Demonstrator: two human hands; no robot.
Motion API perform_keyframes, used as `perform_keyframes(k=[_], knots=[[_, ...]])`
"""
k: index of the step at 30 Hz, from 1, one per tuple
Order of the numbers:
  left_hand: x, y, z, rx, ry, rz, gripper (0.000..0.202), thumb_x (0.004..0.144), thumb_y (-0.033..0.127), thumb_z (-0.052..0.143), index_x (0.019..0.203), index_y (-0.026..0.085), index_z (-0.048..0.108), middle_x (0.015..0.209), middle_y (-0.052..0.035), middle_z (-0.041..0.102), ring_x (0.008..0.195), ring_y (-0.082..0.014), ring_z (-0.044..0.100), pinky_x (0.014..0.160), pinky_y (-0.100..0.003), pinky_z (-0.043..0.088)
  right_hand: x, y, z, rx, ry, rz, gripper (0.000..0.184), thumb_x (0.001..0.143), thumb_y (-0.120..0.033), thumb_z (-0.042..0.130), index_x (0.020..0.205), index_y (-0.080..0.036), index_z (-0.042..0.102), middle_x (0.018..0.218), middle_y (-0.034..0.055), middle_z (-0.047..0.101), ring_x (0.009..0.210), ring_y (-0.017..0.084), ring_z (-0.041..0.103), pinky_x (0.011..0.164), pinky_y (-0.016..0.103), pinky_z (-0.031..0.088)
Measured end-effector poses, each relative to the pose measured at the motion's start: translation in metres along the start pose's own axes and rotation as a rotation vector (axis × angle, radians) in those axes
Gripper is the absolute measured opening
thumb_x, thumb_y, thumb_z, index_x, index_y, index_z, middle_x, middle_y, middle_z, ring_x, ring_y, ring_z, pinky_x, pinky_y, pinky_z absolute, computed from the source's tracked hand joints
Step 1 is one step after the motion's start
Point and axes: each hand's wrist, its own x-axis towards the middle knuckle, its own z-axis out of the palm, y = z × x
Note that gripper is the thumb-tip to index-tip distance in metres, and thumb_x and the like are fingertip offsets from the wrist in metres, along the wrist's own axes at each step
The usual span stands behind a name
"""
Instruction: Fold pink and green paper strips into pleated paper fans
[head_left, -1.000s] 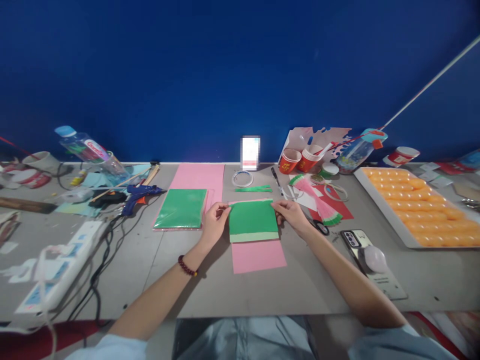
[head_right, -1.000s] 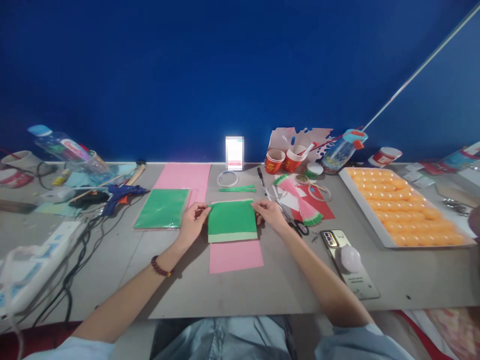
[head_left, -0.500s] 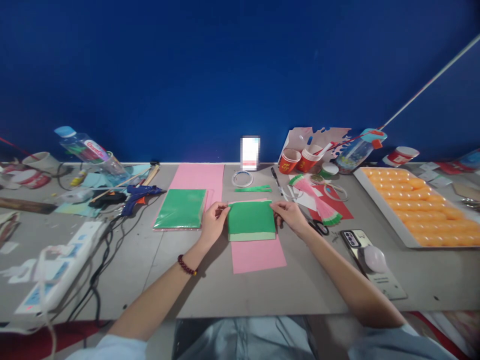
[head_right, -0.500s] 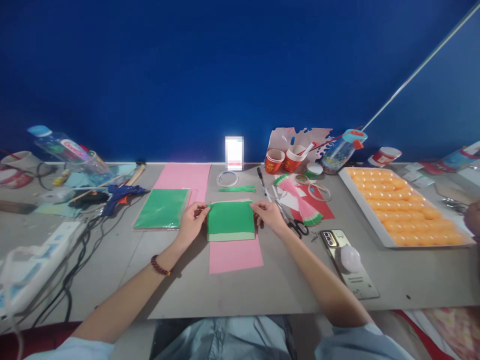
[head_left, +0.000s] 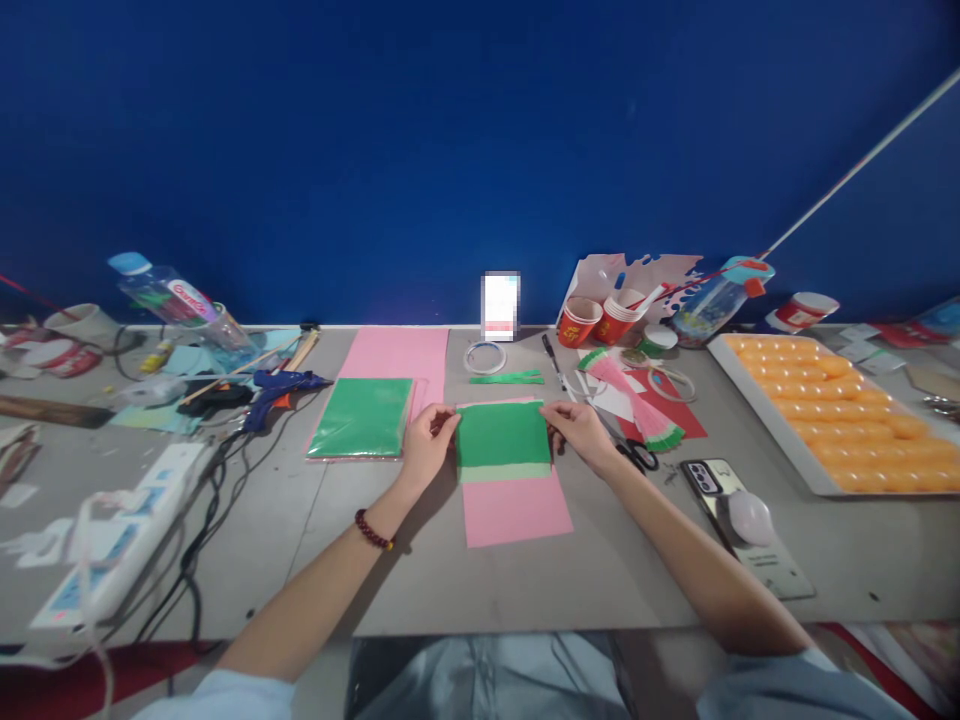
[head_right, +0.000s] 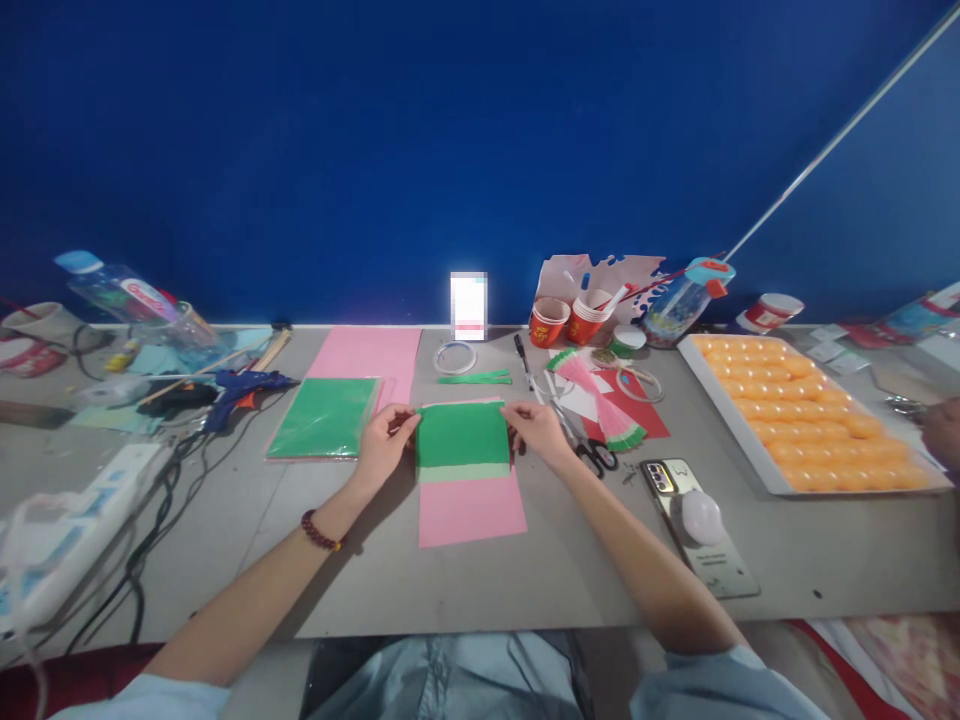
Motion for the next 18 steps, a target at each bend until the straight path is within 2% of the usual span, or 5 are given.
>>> perform_keyframes(k=[3,7,10,14,18], knots=[[0.0009,0.0008,-0.0012,0.06,0.017,0.07,0.017,0.075,0.031,0.061,0.086,0.019,0.057,0.073,0.0005,0.061,0.062,-0.0125,0.058,0.056,-0.023,0.045,0.0,0.0024,0.0001,-0.131,0.035,-0.034,0.037,0.072,-0.055,0.058,0.069,-0.018,0.061,0.05,-0.0012,0.057,0.034,0.011,0.048,0.033,0.022,0.034],[0.002,-0.0004,-0.0033,0.155,0.043,0.131,0.016,0.076,0.027,0.062,0.089,0.019,0.056,0.068,0.002,0.06,0.061,-0.0121,0.057,0.061,-0.024,0.045,-0.0005,0.0065,-0.0002,-0.373,0.106,-0.268,0.032,0.079,-0.047,0.052,0.068,-0.018,0.062,0.055,0.0007,0.058,0.049,0.014,0.053,0.048,0.024,0.04],[0.0026,-0.003,-0.0039,0.204,0.035,0.131,0.016,0.076,0.026,0.063,0.089,0.02,0.056,0.069,0.002,0.061,0.062,-0.0124,0.057,0.062,-0.024,0.044,-0.0001,0.0092,-0.0013,-0.527,0.142,-0.395,0.032,0.082,-0.044,0.049,0.066,-0.018,0.061,0.057,0.0005,0.057,0.052,0.014,0.05,0.052,0.024,0.038],[0.0027,-0.0043,-0.0038,0.214,0.032,0.14,0.015,0.077,0.026,0.062,0.089,0.02,0.056,0.072,0.0009,0.062,0.067,-0.0137,0.059,0.066,-0.026,0.045,0.0001,0.0106,-0.0025,-0.601,0.149,-0.42,0.032,0.084,-0.042,0.048,0.067,-0.018,0.06,0.055,-0.0006,0.054,0.05,0.013,0.044,0.049,0.024,0.033],[0.0014,-0.0023,-0.0031,0.197,0.049,0.155,0.013,0.078,0.025,0.06,0.09,0.02,0.056,0.076,-0.0003,0.062,0.071,-0.0143,0.059,0.067,-0.026,0.045,-0.0005,0.0101,-0.0017,-0.594,0.142,-0.419,0.03,0.084,-0.04,0.048,0.067,-0.018,0.059,0.056,-0.0009,0.053,0.05,0.012,0.044,0.051,0.024,0.033]])
